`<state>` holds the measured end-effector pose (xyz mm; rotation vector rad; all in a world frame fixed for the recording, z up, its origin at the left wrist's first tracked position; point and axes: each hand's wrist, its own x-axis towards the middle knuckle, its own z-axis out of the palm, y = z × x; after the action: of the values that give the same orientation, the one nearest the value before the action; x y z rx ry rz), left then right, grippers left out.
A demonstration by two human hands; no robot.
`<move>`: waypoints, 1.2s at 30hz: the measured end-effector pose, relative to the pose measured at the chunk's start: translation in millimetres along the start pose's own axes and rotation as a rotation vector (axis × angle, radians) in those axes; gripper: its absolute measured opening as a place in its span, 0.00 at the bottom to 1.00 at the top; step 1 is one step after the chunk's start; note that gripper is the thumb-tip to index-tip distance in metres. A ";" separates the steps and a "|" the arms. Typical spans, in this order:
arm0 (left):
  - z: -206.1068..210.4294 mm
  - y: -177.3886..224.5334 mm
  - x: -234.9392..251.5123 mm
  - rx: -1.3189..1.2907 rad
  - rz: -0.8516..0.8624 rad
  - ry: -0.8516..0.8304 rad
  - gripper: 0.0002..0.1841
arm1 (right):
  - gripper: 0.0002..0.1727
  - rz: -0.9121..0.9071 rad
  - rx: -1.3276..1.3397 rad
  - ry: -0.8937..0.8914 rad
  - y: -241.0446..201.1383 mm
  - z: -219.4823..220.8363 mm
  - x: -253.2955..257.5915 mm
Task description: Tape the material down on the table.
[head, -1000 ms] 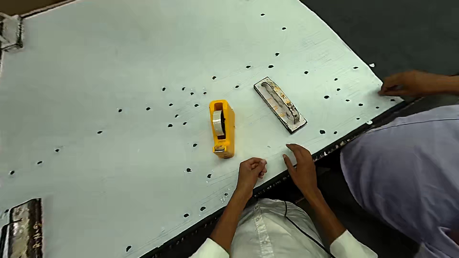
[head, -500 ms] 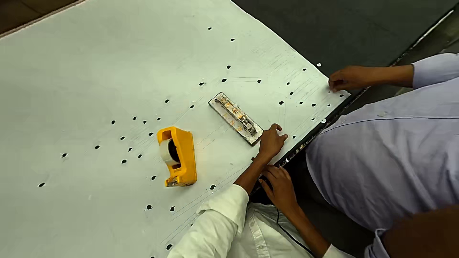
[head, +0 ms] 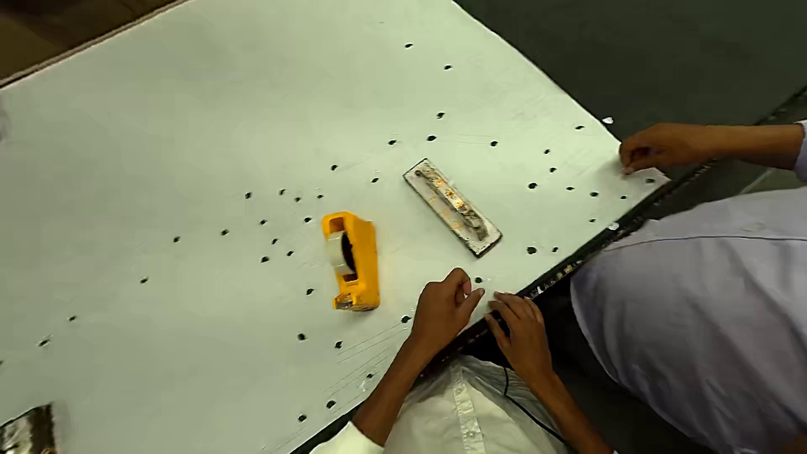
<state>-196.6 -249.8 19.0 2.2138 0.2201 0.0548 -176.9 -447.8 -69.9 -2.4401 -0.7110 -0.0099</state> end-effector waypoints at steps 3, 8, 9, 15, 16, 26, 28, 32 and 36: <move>-64.8 -30.5 -54.5 0.080 -0.108 0.451 0.12 | 0.20 -0.052 0.073 0.039 -28.5 10.4 12.2; -114.5 -85.4 -90.1 -0.019 -0.521 0.582 0.28 | 0.19 -0.177 0.357 -0.107 -117.6 45.3 43.5; -114.9 -92.5 -91.1 -0.106 -0.555 0.522 0.30 | 0.21 -0.218 0.360 -0.136 -134.9 52.3 50.1; -111.3 -109.1 -68.0 -0.393 -0.493 0.487 0.15 | 0.17 -0.267 0.311 -0.190 -188.1 77.1 81.0; -112.9 -105.1 -69.7 -0.402 -0.468 0.525 0.13 | 0.16 -0.269 0.295 -0.174 -189.4 76.2 81.2; -91.6 -98.8 -105.7 -0.699 -0.633 0.522 0.12 | 0.15 -0.260 0.318 -0.137 -184.2 85.2 84.2; -87.0 -104.1 -100.3 -1.057 -0.749 0.499 0.12 | 0.16 -0.271 0.385 -0.196 -176.7 83.4 85.4; -56.5 -94.7 -99.5 -1.296 -0.970 0.321 0.11 | 0.17 -0.238 0.429 -0.274 -147.5 67.9 90.9; -45.0 -64.0 -75.1 -0.934 -0.642 0.198 0.09 | 0.15 -0.066 0.406 -0.106 -92.5 49.1 95.7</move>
<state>-284.6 -189.8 -1.5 1.1404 0.8193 0.0152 -147.8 -311.2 -44.6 -2.0402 -0.7568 0.2182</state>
